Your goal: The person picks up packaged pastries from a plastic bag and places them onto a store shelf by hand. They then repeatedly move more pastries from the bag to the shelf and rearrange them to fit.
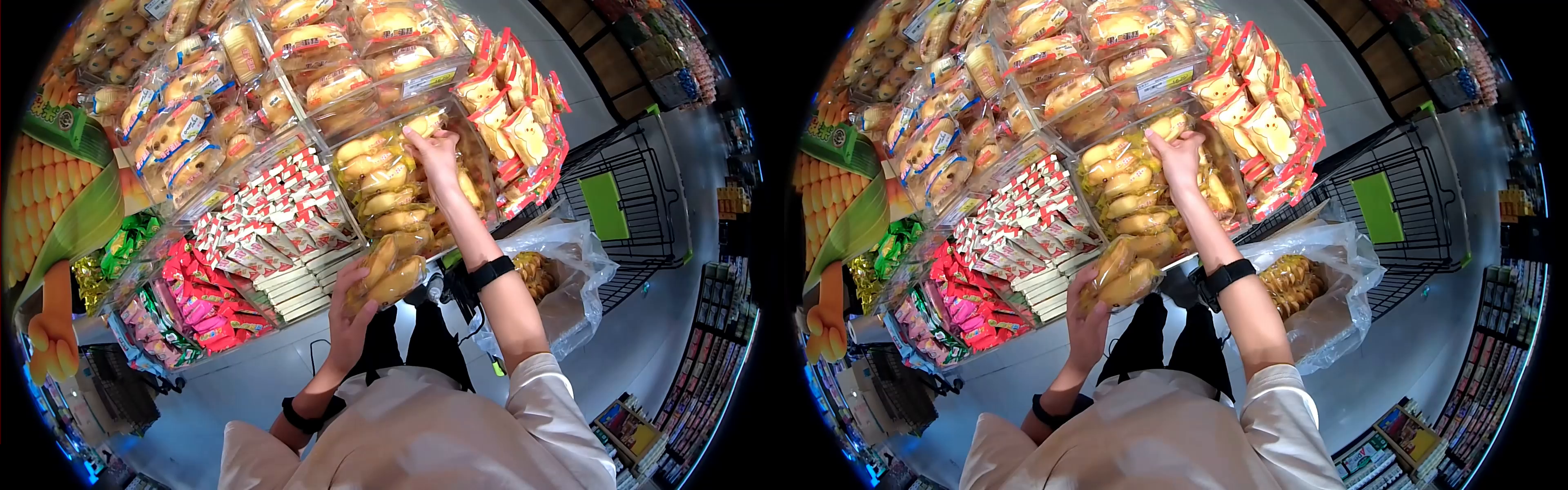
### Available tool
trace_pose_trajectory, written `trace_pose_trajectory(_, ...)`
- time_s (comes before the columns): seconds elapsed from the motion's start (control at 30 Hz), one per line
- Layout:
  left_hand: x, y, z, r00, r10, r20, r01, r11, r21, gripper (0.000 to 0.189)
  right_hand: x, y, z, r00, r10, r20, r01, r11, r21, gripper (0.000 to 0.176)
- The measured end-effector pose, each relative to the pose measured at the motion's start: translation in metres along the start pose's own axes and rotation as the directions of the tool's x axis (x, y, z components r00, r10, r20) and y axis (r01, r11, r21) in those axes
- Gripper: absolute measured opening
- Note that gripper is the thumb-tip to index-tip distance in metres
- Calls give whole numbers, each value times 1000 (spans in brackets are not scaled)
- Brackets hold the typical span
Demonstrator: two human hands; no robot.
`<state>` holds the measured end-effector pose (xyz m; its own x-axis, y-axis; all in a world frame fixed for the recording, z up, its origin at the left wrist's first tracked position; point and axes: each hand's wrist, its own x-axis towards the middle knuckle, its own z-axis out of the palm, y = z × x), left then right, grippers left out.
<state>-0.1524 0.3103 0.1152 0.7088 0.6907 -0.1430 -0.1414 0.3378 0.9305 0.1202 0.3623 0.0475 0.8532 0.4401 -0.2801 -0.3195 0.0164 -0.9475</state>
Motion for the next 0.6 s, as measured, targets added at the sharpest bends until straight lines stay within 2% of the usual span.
trace_pose_trajectory(0.1,2,-3,1,1000,-6,-24,6,1000,22,43,2,3,-1,1000,-12,-6,11,979,-205,48)
trace_pose_trajectory(0.2,3,-6,-1,1000,-5,-11,5,999,54,44,7,8,-5,998,-4,59,18,972,-236,53)
trace_pose_trajectory(0.27,5,-11,-4,999,13,34,-16,996,91,46,10,13,-6,997,42,65,-15,929,-370,50)
trace_pose_trajectory(0.3,6,-9,0,1000,-8,14,8,1000,17,47,11,15,-7,996,64,64,-30,900,-435,50)
trace_pose_trajectory(0.37,9,0,9,998,-55,-21,52,990,-132,47,14,17,-14,981,175,84,-136,927,-350,53)
trace_pose_trajectory(0.4,10,3,11,998,-50,-23,46,990,-134,47,11,13,-14,968,229,100,-190,933,-305,55)
trace_pose_trajectory(0.5,10,6,15,999,-49,-22,44,981,-189,47,-2,-1,-8,990,127,-55,-135,972,-194,52)
trace_pose_trajectory(0.53,9,7,16,998,-54,-16,48,970,-238,46,-5,-8,-5,991,95,-90,-112,972,-207,69)
trace_pose_trajectory(0.6,7,7,16,998,-62,-13,56,960,-274,46,-3,-5,-4,995,35,-90,-47,989,-142,78)
